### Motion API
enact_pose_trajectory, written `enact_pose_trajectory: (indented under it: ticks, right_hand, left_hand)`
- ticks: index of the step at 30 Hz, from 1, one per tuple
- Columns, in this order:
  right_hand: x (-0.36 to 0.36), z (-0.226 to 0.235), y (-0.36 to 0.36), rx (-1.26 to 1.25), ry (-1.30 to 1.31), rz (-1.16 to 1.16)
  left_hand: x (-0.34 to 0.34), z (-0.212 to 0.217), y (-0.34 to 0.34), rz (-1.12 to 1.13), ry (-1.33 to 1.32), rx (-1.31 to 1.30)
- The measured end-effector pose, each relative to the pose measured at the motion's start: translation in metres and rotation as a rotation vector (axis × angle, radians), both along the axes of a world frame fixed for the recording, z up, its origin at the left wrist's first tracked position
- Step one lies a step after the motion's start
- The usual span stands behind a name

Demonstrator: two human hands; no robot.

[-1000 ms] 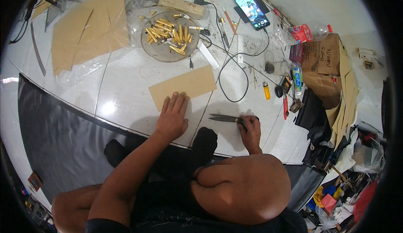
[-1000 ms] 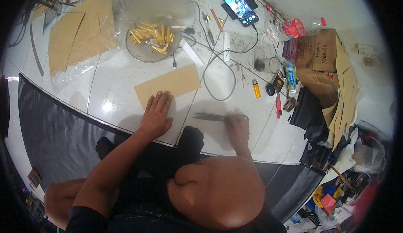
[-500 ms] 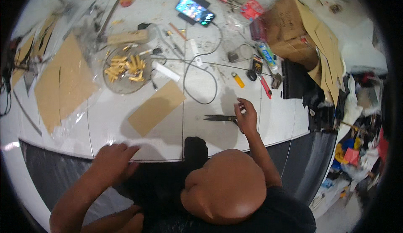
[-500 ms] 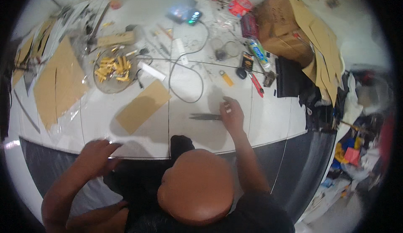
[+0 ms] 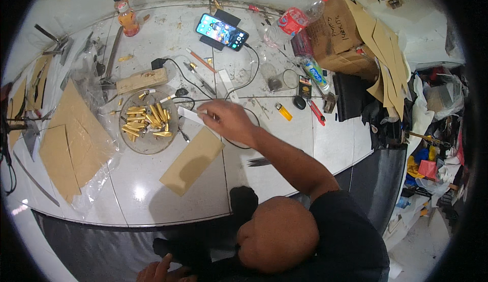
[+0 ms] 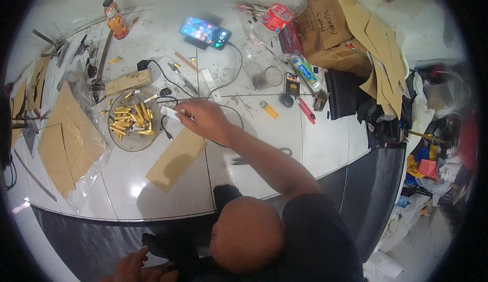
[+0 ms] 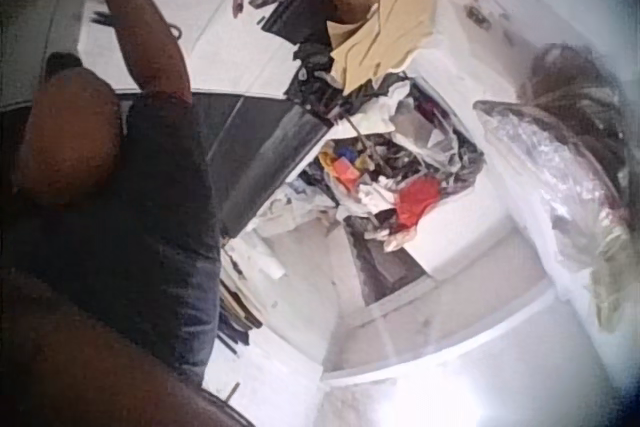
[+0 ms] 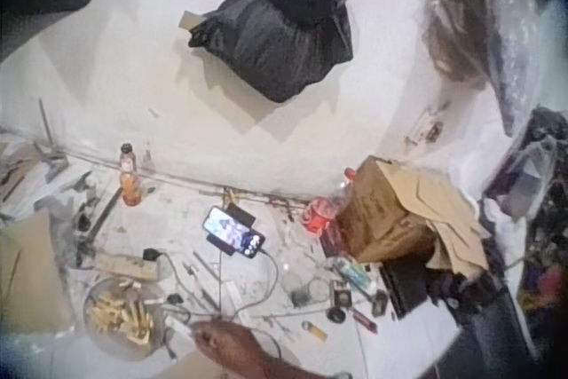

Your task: The person draws on a cardboard strip using a pen and unfolds a large black sheet of fabric on the floor. The person then cuts the fabric sheet using shears and folds the cut material.

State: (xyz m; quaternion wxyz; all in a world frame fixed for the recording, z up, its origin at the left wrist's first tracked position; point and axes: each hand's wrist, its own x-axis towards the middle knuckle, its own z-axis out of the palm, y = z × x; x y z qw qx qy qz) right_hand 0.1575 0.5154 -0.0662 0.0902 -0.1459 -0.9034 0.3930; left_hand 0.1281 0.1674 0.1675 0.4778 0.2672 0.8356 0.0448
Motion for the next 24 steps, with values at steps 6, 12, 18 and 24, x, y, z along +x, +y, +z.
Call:
enact_pose_trajectory:
  ticks: [6,12,18,24]
  right_hand:
    - [0.082,0.016,-0.062,-0.201,-0.286,-0.077]
    - [0.198,0.101,-0.087,-0.435,-0.821,-0.078]
    - [0.328,0.128,-0.076,-0.283,-1.043,-0.093]
    - [0.380,0.036,-0.013,0.086,-1.033,0.112]
  left_hand:
    - [0.001,-0.009,0.007,-0.050,-0.130,0.238]
    - [0.064,0.014,0.023,0.064,-0.245,0.198]
    - [0.138,0.071,0.026,0.287,-0.203,0.145]
    - [0.208,0.118,-0.055,0.345,-0.165,-0.236]
